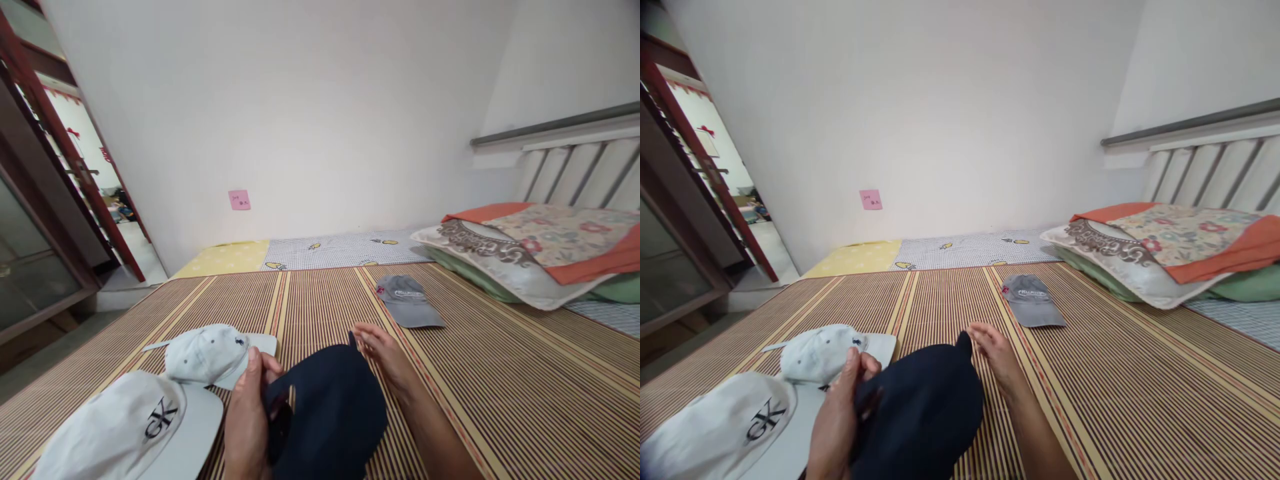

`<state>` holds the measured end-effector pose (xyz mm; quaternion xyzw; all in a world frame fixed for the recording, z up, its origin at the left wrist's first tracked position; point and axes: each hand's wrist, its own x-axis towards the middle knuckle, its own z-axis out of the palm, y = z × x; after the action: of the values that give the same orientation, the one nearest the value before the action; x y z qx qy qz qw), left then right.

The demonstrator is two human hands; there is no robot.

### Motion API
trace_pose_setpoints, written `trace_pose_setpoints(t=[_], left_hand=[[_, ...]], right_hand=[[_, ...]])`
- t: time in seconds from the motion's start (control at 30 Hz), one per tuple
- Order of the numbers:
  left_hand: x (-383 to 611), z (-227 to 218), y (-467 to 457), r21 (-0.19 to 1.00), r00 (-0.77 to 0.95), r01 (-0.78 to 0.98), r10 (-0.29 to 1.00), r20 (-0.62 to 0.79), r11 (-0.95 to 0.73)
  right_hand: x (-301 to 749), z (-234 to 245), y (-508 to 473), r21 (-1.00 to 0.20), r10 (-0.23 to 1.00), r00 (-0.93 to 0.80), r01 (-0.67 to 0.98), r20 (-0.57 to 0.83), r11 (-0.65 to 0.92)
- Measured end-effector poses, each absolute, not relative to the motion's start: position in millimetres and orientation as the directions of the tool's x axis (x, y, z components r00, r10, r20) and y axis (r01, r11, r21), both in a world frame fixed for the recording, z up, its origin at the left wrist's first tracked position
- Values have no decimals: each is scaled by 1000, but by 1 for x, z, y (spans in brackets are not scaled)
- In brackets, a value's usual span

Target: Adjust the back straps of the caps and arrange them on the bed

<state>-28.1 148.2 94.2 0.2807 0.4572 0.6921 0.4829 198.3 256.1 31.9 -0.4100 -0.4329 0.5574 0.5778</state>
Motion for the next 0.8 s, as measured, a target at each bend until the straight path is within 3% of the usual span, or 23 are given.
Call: trace_pose_setpoints(t=[0.07, 0.17, 0.23, 0.3, 0.4, 0.53, 0.67, 0.8], left_hand=[[-20, 94, 149, 901, -375, -415, 926, -48, -122], [-8, 98, 146, 918, -385, -380, 922, -45, -114], [-3, 101, 143, 948, -403, -295, 915, -8, -122], [-1, 103, 139, 973, -417, -192, 908, 39, -131], [-1, 103, 137, 983, -423, -129, 904, 63, -128], [-6, 101, 140, 986, -357, -101, 930, 88, -133], [-19, 99, 143, 992, -22, 43, 993, 119, -118], [-32, 95, 146, 991, 289, 109, 956, 45, -80]], right_hand=[[195, 58, 241, -972, 977, 38, -98, 212, 215], [188, 102, 205, -930, 916, -210, 65, 343, 363], [183, 122, 182, -906, 845, -413, 98, 340, 413], [179, 131, 168, -907, 795, -559, 167, 237, 388], [173, 128, 161, -914, 737, -668, 228, 104, 335], [174, 124, 166, -901, 733, -673, 251, 99, 353], [194, 128, 175, -847, 791, -573, 294, 215, 444], [217, 125, 188, -804, 844, -450, 364, 290, 470]])
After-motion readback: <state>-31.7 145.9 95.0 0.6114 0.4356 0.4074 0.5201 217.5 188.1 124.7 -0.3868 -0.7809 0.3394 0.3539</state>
